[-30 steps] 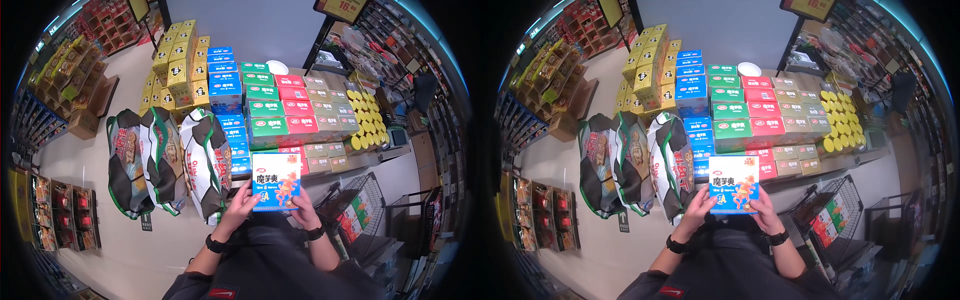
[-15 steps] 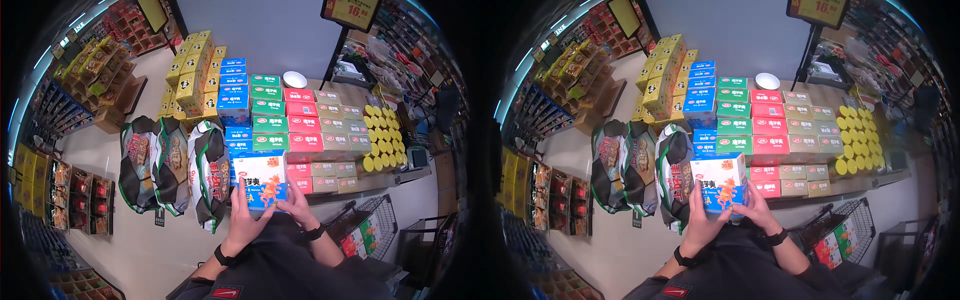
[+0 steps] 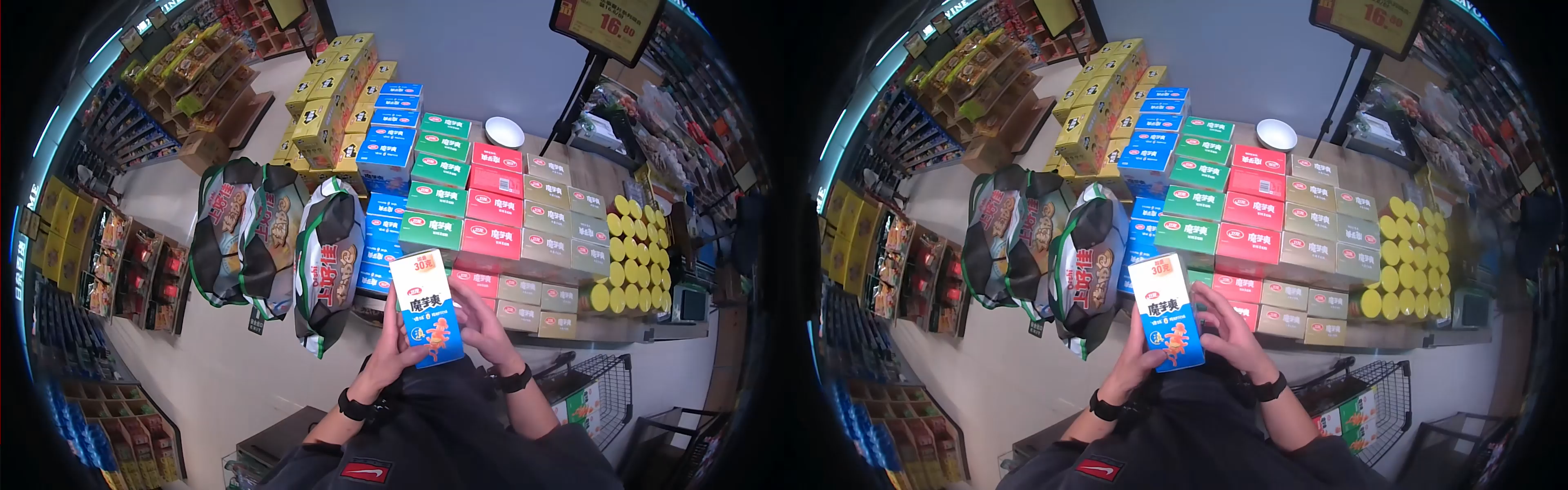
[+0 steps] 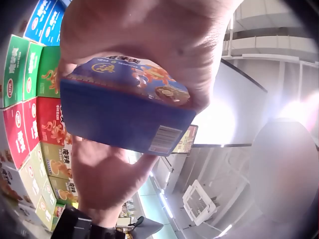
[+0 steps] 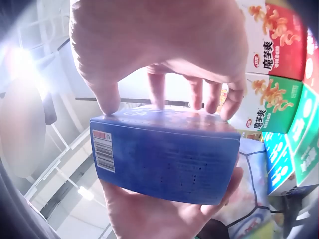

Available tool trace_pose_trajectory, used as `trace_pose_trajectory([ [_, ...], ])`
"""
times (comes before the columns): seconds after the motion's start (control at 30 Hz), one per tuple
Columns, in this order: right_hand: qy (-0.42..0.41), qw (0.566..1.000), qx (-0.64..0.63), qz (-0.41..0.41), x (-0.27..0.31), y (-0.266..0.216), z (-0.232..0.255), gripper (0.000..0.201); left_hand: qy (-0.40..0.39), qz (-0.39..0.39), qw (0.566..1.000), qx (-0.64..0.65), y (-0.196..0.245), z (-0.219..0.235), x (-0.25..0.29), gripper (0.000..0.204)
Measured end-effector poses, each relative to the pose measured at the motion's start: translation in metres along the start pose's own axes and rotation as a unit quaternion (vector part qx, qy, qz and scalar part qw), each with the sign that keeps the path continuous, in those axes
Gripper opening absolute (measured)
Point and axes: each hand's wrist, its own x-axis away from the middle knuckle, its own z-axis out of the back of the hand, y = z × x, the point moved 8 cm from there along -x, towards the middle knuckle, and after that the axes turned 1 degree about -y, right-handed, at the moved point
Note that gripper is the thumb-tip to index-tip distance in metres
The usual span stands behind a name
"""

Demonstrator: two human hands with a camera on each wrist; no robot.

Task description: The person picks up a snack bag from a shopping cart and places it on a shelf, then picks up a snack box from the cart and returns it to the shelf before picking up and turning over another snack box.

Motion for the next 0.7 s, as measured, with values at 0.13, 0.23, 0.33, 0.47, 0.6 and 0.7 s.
trace_pose_trajectory([
  [0.13, 0.022, 0.980, -0.192, -0.054, 0.011, 0.010, -0.001, 0.107, -0.046, -0.034, 0.995, -0.082, -0.003, -0.016, -0.004, 0.127],
  [0.23, 0.030, 0.978, -0.182, -0.098, 0.016, 0.008, 0.001, 0.121, -0.061, -0.013, 0.988, -0.144, -0.010, -0.023, -0.008, 0.126],
  [0.33, 0.022, 0.960, -0.277, -0.028, 0.024, 0.011, 0.012, 0.105, -0.060, -0.014, 0.978, -0.201, -0.017, -0.022, -0.010, 0.126],
  [0.47, 0.031, 0.938, -0.346, -0.013, 0.029, 0.027, 0.024, 0.079, -0.051, 0.005, 0.990, -0.132, -0.021, -0.016, -0.007, 0.127],
  [0.6, 0.041, 0.937, -0.341, -0.067, 0.028, 0.032, 0.022, 0.073, -0.048, 0.007, 0.988, -0.147, -0.024, -0.017, -0.002, 0.130],
  [0.7, 0.064, 0.923, -0.372, -0.077, 0.026, 0.030, 0.020, 0.067, -0.027, -0.011, 0.969, -0.247, -0.027, -0.015, 0.002, 0.131],
])
